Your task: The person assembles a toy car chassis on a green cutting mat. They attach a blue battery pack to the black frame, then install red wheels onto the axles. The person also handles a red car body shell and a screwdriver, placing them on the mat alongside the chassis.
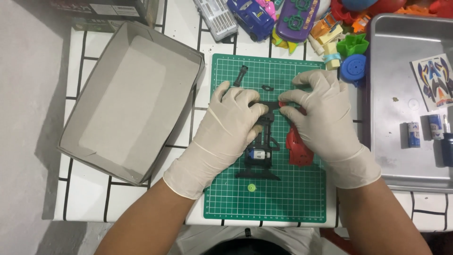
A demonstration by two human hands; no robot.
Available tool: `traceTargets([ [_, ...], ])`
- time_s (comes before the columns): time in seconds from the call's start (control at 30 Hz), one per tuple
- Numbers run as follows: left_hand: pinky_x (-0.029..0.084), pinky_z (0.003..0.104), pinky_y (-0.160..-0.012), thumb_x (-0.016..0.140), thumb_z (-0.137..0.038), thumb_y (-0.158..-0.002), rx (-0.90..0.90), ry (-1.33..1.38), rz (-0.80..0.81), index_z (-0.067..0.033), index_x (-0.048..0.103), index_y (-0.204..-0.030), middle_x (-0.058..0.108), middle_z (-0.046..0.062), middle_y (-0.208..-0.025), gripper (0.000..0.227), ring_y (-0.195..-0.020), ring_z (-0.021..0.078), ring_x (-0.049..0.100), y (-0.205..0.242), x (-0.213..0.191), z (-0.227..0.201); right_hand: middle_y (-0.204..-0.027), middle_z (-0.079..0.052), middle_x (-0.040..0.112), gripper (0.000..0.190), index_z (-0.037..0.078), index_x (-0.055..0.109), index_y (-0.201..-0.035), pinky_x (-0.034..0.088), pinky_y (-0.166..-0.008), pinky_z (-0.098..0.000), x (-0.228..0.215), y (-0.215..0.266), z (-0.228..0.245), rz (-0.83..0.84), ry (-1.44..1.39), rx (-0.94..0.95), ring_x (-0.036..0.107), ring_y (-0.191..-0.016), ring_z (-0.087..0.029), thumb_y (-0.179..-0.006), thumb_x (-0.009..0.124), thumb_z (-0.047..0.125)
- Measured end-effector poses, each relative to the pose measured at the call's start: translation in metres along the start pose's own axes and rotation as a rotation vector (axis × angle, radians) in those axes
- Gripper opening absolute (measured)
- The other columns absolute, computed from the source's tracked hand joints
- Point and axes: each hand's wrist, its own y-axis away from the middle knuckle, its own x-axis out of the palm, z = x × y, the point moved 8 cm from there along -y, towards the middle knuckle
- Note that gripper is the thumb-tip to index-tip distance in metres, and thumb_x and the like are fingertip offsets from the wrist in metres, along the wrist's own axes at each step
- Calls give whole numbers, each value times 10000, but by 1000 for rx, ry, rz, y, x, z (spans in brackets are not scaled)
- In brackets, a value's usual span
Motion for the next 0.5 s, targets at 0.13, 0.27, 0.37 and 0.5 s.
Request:
traceTargets([
  [0.13,393,550,-1106,814,-287,-805,-10,-14,18,-179,725,-1090,634,45,-1114,318,-998,289,610,0,2,2,-1212,-78,624,213,182,796,-1083,389,-821,-514,1,1,-1,-9,-6,0,542,-1148,-333,-896,816,283],
  [0.27,400,546,-1107,804,-295,-815,-6,-24,11,-175,711,-1082,633,54,-1115,307,-1001,292,609,0,1,1,-1217,-78,628,234,168,797,-1078,396,-821,-511,1,1,-3,-16,8,5,542,-1129,-340,-890,833,302],
  [0.37,408,550,-1098,800,-267,-810,1,-11,-12,-166,707,-1065,628,55,-1094,290,-986,295,607,0,1,1,-1242,-81,628,253,182,793,-1087,394,-823,-516,2,3,-4,-16,17,14,544,-1148,-353,-884,838,328],
  [0.5,408,545,-1091,807,-271,-804,6,-8,0,-156,704,-1073,624,59,-1088,310,-977,296,603,0,-1,1,-1272,-96,623,316,171,782,-1147,387,-845,-521,2,4,-4,10,13,27,535,-1191,-364,-868,837,308],
])
